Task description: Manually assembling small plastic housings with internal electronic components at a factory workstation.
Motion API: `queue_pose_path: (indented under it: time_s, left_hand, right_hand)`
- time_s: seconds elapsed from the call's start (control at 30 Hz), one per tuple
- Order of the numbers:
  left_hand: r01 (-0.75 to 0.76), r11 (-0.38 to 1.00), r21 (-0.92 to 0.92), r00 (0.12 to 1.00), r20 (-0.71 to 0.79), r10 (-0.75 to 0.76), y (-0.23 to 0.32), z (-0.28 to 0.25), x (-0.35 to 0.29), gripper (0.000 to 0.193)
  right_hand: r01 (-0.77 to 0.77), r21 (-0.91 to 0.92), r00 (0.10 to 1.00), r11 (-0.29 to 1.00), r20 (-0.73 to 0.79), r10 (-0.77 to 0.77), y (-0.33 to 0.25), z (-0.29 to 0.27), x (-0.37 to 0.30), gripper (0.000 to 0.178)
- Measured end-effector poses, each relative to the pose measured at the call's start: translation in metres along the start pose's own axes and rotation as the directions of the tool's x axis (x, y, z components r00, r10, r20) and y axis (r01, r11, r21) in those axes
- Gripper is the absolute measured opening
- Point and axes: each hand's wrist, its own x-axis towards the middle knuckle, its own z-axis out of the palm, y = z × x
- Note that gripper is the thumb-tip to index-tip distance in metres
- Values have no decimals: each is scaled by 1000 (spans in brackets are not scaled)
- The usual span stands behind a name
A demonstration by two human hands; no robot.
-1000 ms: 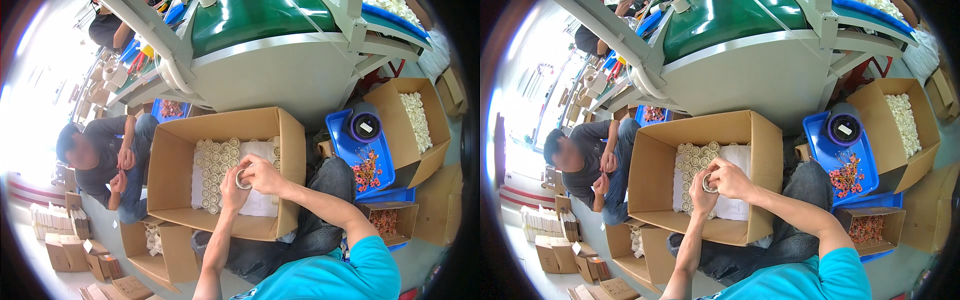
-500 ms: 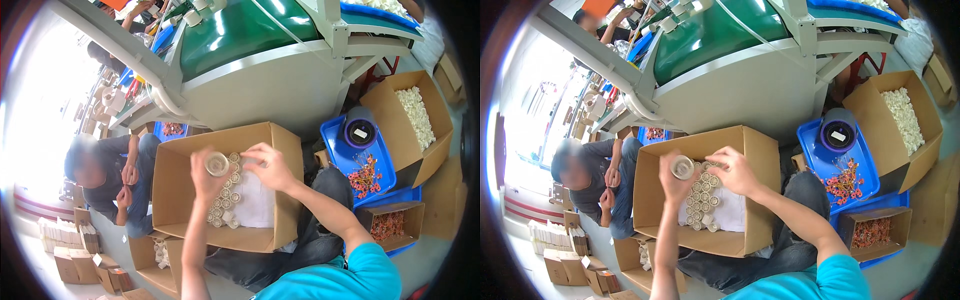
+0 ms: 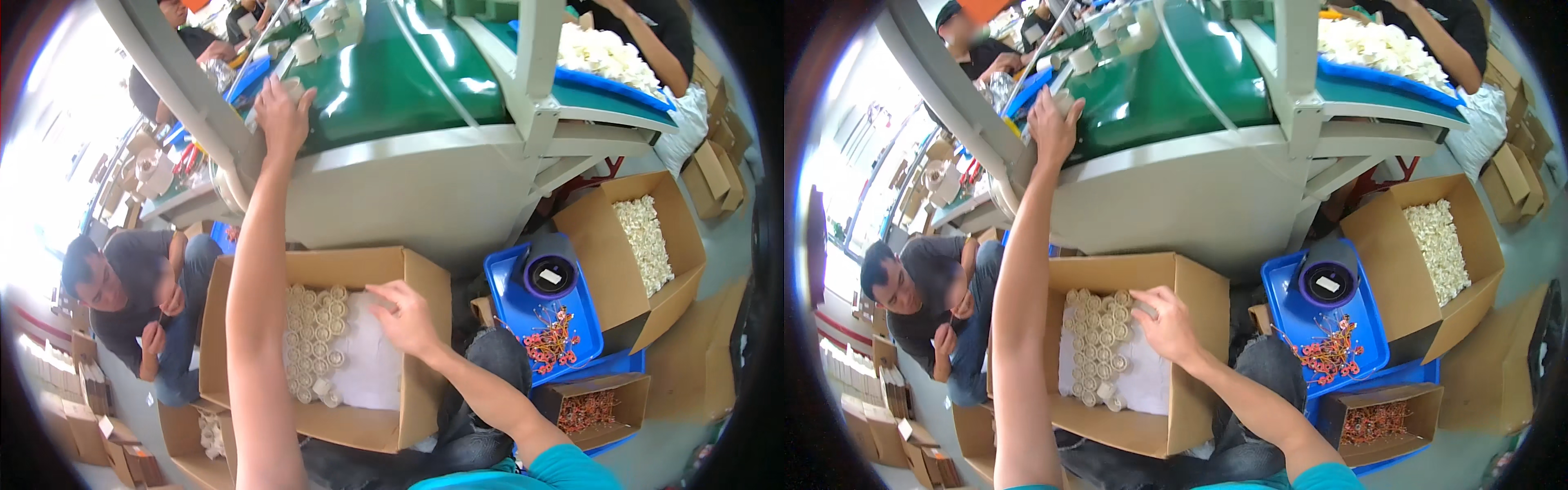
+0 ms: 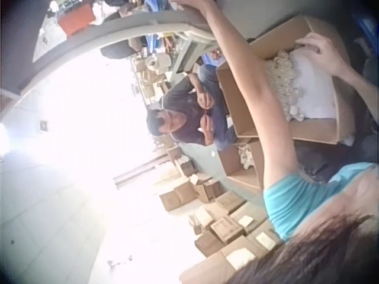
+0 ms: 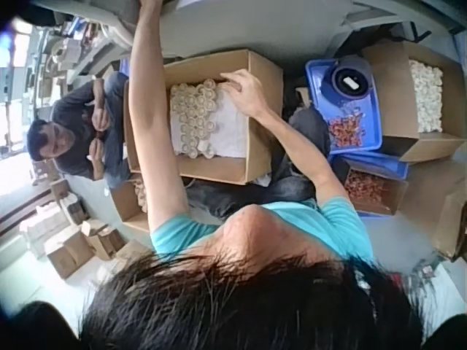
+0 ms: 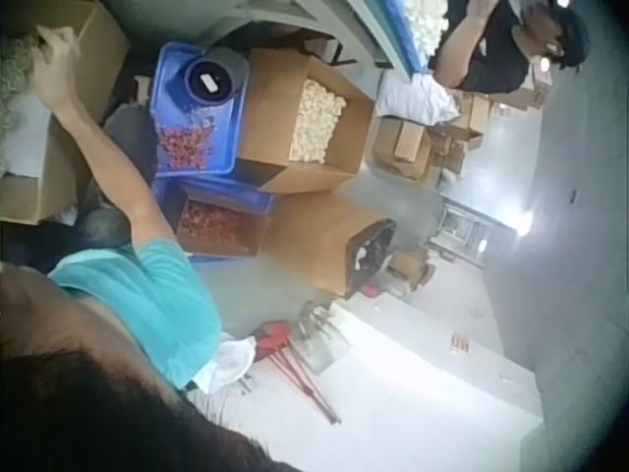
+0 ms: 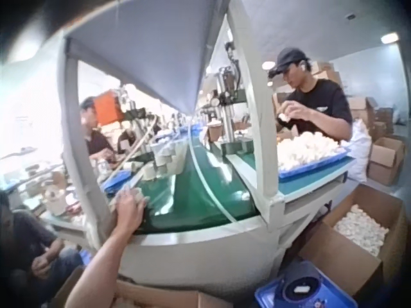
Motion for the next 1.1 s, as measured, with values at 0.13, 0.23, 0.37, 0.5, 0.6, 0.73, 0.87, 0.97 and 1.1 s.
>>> queue_pose_path:
  time_s: [0.13, 0.23, 0.37, 0.5, 0.6, 0.73, 0.87, 0.97, 1.1]
  left_hand:
    - [-261, 964, 57, 938, -222, 267, 51, -27, -30, 70]
    - [-243, 964, -107, 832, -535, 150, 39, -70, -129, 47]
    - [-54, 975, -216, 987, 138, 85, -20, -47, -334, 44]
    - [-114, 991, 71, 534, 845, 1, -80, -31, -477, 55]
    - [-303, 939, 164, 487, 874, 4, -123, -29, -529, 36]
    - [-298, 938, 178, 459, 888, -22, -127, -21, -533, 31]
    - [-355, 926, 126, 447, 893, 50, -101, -20, -501, 41]
    - [-295, 954, 49, 475, 874, 102, -89, -36, -468, 60]
    - [270, 951, -147, 575, 818, -37, -47, -63, -392, 50]
  right_hand:
    - [-50, 12, 994, 999, -95, 51, -5, -28, 10, 33]
    - [18, 78, 990, 997, -140, -7, -8, -25, 15, 32]
    - [-43, 133, 994, 990, -98, 56, -8, -21, 16, 33]
    - [-74, 118, 992, 990, -90, 85, -1, -13, 13, 33]
    - [-40, 59, 997, 997, -66, 44, 5, -3, 9, 32]
    - [55, -34, 996, 998, -72, -57, 23, 12, 5, 28]
    - [83, -121, 985, 989, -141, -100, 19, -4, 5, 28]
    - [2, -98, 993, 995, -118, -14, 5, -23, 11, 28]
    - [162, 17, 945, 987, -291, -150, -12, -83, -5, 21]
